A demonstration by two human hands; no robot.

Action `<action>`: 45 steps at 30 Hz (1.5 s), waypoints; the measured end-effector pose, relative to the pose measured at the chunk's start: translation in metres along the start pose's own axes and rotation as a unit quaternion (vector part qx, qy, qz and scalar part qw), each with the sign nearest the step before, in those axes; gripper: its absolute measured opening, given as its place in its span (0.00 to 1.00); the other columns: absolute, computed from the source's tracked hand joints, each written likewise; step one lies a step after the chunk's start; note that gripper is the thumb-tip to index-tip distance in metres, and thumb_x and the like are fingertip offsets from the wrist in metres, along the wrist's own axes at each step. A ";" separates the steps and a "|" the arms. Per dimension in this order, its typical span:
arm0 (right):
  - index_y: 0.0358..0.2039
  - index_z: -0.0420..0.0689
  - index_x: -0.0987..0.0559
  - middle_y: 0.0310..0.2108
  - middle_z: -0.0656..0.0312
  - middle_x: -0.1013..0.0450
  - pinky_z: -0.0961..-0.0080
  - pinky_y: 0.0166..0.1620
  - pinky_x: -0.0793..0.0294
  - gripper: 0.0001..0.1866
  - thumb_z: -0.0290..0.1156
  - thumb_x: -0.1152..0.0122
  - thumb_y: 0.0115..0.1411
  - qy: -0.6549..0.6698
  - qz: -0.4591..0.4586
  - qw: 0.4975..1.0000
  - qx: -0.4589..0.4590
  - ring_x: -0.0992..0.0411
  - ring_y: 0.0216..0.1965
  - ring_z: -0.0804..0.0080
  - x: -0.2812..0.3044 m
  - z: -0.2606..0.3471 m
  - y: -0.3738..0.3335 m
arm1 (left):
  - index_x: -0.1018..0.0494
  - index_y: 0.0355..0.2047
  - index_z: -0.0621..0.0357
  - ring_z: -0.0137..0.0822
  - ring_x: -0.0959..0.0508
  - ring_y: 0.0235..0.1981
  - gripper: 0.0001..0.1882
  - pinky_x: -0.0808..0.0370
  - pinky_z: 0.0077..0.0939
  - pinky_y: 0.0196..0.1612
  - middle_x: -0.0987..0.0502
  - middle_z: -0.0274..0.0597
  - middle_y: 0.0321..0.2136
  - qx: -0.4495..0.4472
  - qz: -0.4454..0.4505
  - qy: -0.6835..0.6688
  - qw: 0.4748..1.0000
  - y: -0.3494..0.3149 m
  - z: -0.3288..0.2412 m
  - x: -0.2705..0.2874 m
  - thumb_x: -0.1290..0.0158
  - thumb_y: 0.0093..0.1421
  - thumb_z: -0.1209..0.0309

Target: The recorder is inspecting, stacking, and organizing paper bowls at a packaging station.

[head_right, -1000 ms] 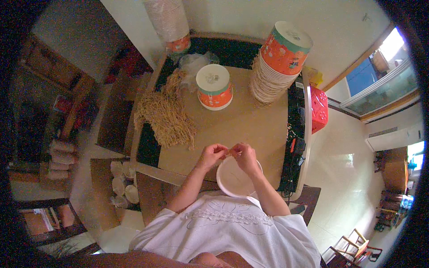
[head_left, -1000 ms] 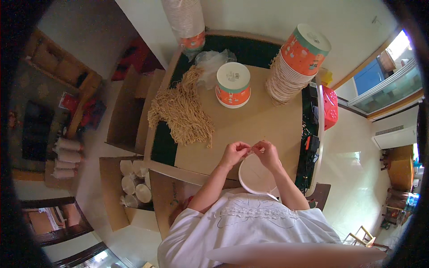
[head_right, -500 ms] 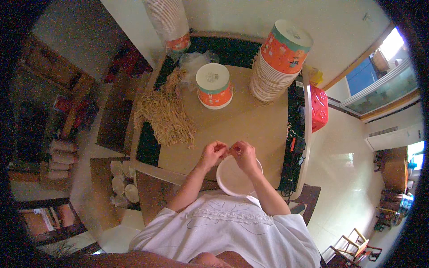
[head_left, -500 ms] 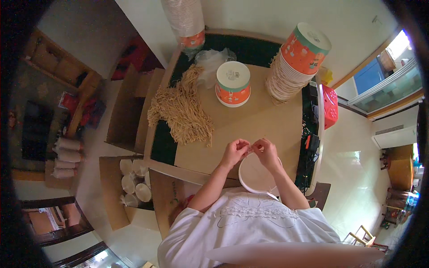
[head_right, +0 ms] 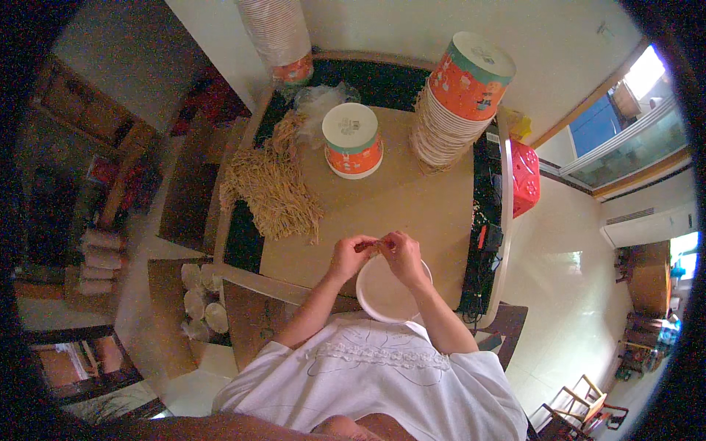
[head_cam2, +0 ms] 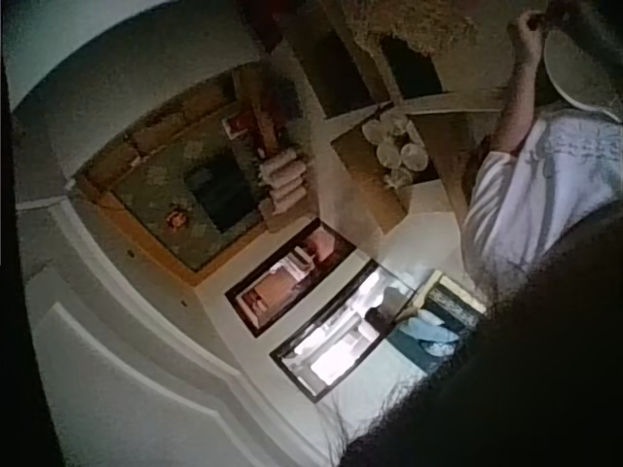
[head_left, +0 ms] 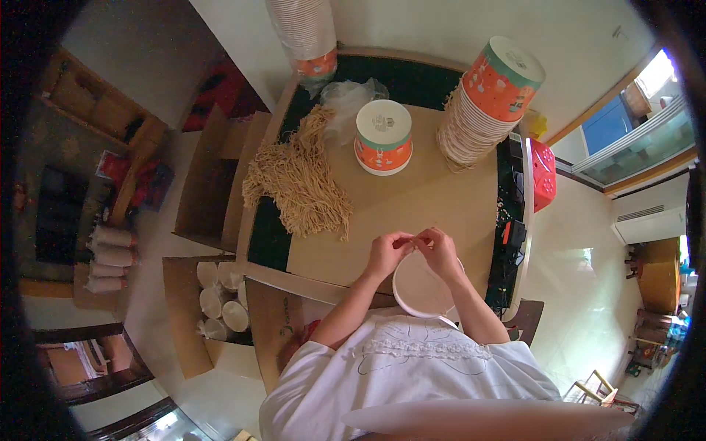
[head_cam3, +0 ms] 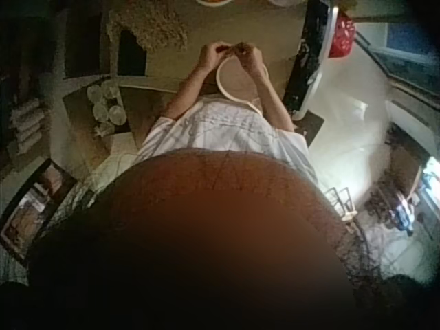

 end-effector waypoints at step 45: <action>0.25 0.40 0.23 0.19 0.58 0.27 0.77 0.28 0.31 0.07 0.29 0.43 0.45 -0.006 0.079 0.997 -0.023 0.29 0.22 0.72 -0.002 -0.011 0.009 | 0.28 0.28 0.63 0.23 0.28 0.20 0.03 0.30 0.17 0.24 0.25 0.36 0.22 0.088 0.018 -0.088 0.992 0.005 0.017 0.004 0.50 0.53 0.77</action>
Point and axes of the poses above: each hand's wrist, its own y-axis towards the middle knuckle, its own x-axis out of the back of the hand, z = x × y, the point moved 2 cm from there along y, towards the middle knuckle
